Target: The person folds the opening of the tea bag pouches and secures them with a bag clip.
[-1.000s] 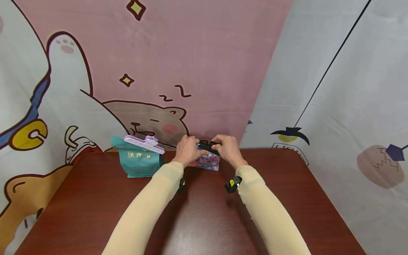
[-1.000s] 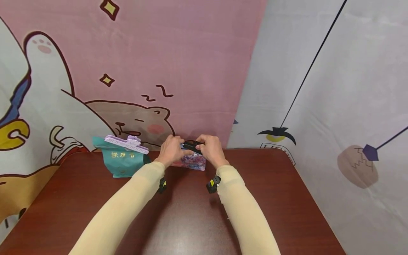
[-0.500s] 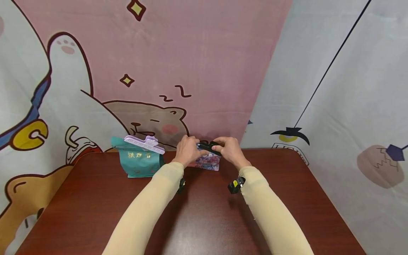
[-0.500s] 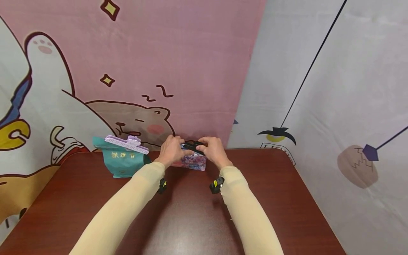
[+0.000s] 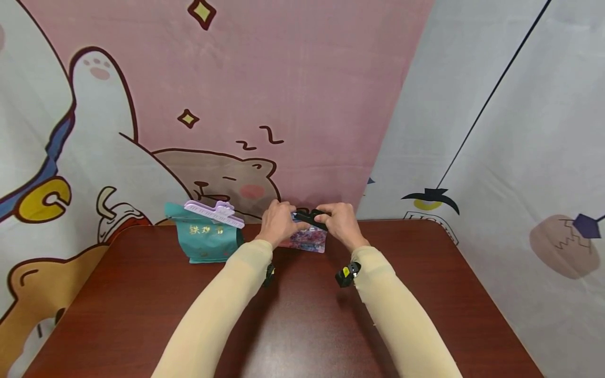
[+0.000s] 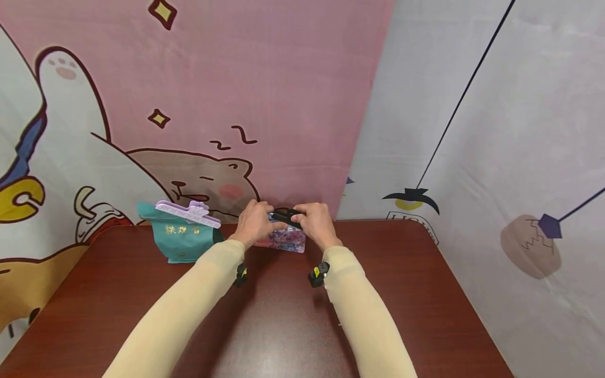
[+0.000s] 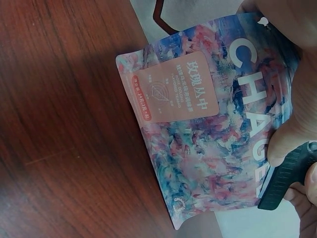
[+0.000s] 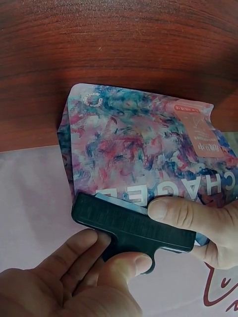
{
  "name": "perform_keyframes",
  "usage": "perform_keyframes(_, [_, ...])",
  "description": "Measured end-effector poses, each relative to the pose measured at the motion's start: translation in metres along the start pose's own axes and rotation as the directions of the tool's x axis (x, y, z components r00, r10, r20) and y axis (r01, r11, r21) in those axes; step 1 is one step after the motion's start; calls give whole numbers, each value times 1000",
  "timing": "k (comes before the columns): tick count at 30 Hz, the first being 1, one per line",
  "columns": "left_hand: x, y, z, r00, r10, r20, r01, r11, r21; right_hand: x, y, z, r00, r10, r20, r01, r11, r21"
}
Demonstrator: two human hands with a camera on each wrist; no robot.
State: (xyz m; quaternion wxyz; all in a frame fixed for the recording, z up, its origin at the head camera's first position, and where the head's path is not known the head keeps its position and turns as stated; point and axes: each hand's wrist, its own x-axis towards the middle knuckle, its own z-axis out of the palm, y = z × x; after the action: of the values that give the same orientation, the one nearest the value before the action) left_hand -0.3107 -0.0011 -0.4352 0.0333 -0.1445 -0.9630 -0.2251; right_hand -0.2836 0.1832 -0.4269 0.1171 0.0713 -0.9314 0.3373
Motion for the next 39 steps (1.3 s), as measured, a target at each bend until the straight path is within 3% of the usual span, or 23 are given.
perform_keyframes(10, [0, 0, 0, 1000, 13, -7, -12, 1000, 20, 0, -1, 2, 999, -39, -28, 38, 999, -20])
perform_keyframes(21, [-1, 1, 0, 1000, 9, 3, -9, 1000, 10, -2, 0, 0, 999, -44, 10, 43, 999, 27])
perform_keyframes(39, [-7, -2, -13, 993, 116, -9, -116, 992, 48, -8, 3, -8, 997, -44, 64, 39, 996, 76])
